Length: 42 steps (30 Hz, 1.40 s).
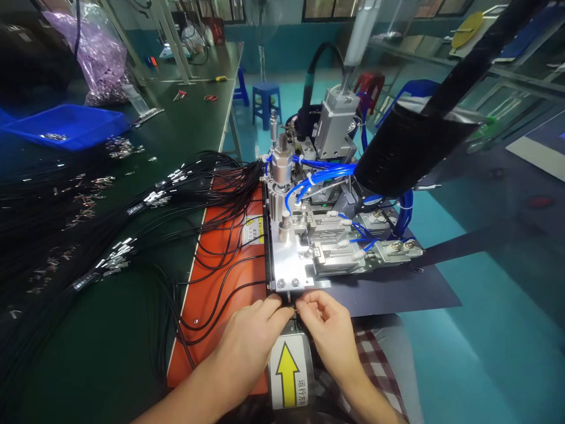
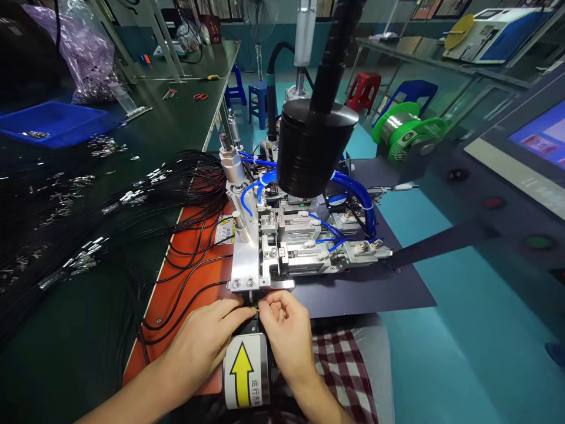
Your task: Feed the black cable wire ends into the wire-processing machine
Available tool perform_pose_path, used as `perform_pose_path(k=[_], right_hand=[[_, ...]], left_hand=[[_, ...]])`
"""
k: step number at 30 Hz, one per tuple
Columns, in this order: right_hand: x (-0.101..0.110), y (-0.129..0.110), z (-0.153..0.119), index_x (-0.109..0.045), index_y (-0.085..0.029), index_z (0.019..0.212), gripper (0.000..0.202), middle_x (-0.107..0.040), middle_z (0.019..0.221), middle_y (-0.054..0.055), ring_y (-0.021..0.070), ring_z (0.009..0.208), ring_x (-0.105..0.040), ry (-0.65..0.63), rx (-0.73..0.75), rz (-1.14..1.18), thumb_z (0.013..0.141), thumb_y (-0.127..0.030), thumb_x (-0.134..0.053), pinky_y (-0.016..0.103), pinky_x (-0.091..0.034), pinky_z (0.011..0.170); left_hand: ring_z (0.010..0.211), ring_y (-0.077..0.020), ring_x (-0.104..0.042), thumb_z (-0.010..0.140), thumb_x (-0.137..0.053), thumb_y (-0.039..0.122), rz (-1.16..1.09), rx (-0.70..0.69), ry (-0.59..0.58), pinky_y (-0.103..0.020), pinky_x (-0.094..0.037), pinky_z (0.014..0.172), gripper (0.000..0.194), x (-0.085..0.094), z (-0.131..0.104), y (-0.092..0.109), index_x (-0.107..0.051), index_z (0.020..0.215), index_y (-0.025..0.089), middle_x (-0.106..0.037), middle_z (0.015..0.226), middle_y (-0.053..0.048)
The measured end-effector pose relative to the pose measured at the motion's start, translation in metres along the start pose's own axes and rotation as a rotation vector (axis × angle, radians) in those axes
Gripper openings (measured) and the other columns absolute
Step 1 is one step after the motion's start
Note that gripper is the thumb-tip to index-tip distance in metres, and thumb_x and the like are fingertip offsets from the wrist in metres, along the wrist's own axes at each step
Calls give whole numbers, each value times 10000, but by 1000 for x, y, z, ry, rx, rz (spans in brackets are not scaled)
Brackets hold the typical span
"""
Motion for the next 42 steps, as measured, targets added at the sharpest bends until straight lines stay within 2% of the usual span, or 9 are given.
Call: perform_pose_path(k=[10,17,19,23,29,35,42], right_hand=[[4,19,-2,-583,-178,686,249,-536,620,-6,154,578,-452,-9,-95,151,711,-411,-667,254,-384,540],[8,37,-4,-609,-161,703,286,-496,542,-31,119,473,-385,-54,-216,188,741,-440,-654,232,-300,453],[10,34,-5,-634,-167,737,288,-488,545,-42,109,464,-359,-49,-189,170,726,-452,-675,227,-270,439],[7,22,-5,-626,-182,719,303,-532,584,-32,120,482,-401,-54,-127,158,685,-473,-705,238,-304,455],[0,23,-1,-561,-170,643,333,-403,516,-67,83,432,-274,-95,-148,162,698,-475,-681,227,-202,421],[-4,20,-4,-520,-181,681,367,-371,466,-86,93,422,-289,-120,-129,109,748,-530,-611,232,-220,429],[-3,18,-3,-521,-184,706,346,-409,453,-83,102,424,-345,-132,-119,70,774,-512,-605,231,-254,443]], left_hand=[[796,-244,-641,820,-540,98,-32,41,-75,-379,-561,654,302,-4,1,-1,-616,1097,191,-658,926,-68],[811,-243,-641,823,-525,82,-67,45,-75,-384,-560,676,312,-3,0,-1,-614,1101,194,-655,942,-67],[815,-245,-639,829,-518,84,-68,47,-77,-388,-558,679,309,-3,0,-2,-612,1104,191,-655,940,-69],[826,-237,-634,827,-503,63,-70,49,-80,-372,-552,688,335,-4,0,-3,-603,1122,186,-651,956,-69],[793,-231,-629,825,-467,50,-36,27,-76,-355,-544,663,319,-3,1,-2,-614,1079,177,-650,913,-60],[739,-236,-601,812,-450,46,69,7,19,-346,-526,596,326,4,0,3,-627,1055,171,-624,866,-83],[707,-215,-565,792,-421,14,13,-38,66,-321,-501,586,362,6,-1,3,-622,1063,146,-590,823,-88]])
Point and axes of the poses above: each hand's wrist, its own z-axis towards the middle knuckle, its own x-axis out of the back of the hand, y = z × x, the point moved 10 cm from there along z, towards the middle knuckle
